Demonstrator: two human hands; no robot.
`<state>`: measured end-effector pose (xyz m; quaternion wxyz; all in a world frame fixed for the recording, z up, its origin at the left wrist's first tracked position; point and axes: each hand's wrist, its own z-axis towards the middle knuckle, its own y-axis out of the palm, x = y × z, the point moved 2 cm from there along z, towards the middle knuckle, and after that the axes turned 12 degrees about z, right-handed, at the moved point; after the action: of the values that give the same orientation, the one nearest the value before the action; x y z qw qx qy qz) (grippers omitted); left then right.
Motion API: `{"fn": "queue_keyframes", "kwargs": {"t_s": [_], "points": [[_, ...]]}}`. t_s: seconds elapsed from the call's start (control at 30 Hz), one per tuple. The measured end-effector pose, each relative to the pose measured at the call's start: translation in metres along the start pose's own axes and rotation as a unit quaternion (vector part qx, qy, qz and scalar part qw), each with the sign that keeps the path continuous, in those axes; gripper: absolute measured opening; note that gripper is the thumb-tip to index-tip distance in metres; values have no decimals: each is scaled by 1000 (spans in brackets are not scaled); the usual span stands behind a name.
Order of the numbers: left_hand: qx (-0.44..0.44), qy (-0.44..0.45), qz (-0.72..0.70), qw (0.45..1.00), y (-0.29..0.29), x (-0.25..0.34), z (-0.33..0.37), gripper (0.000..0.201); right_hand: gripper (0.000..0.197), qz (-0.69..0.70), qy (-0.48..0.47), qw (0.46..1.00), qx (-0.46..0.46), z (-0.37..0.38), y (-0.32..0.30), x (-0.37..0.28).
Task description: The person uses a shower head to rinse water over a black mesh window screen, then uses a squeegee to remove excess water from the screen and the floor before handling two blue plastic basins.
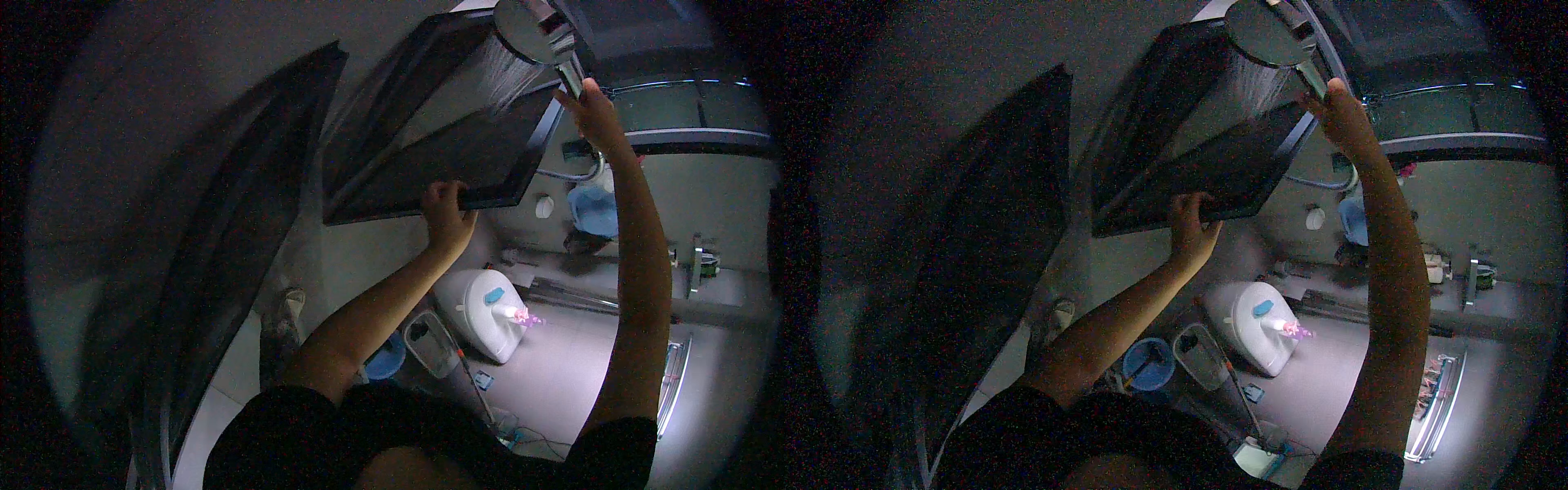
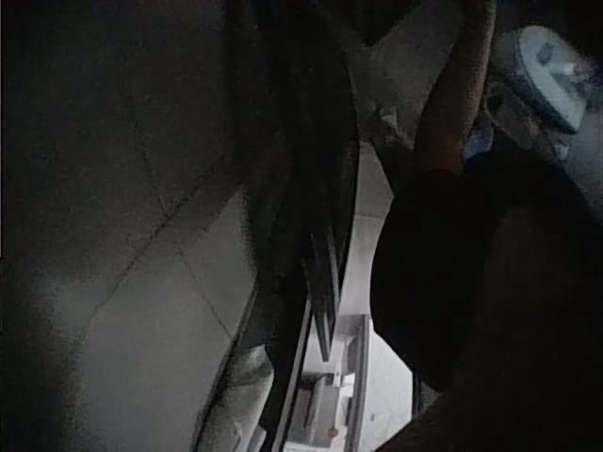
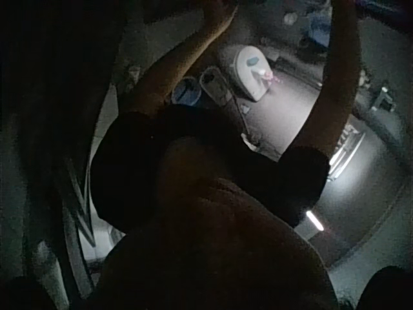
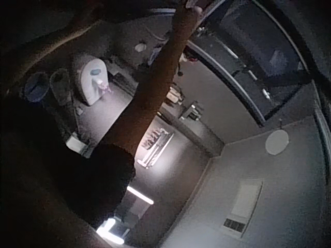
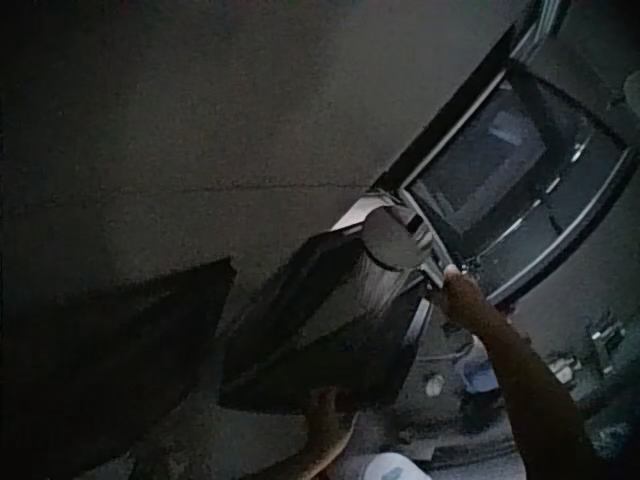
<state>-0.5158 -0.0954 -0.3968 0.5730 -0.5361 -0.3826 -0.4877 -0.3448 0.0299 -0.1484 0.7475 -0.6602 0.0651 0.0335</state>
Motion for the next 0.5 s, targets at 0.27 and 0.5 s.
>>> {"fn": "queue_keyframes", "kwargs": {"t_s": [0.27,0.5], "points": [[95,-3,-6,995,2,-15,32,38,32,186,118,973,-73,-10,13,-52],[97,-33,-122,987,-17,-22,77,30,42,195,51,979,23,-17,-4,-43]]}}
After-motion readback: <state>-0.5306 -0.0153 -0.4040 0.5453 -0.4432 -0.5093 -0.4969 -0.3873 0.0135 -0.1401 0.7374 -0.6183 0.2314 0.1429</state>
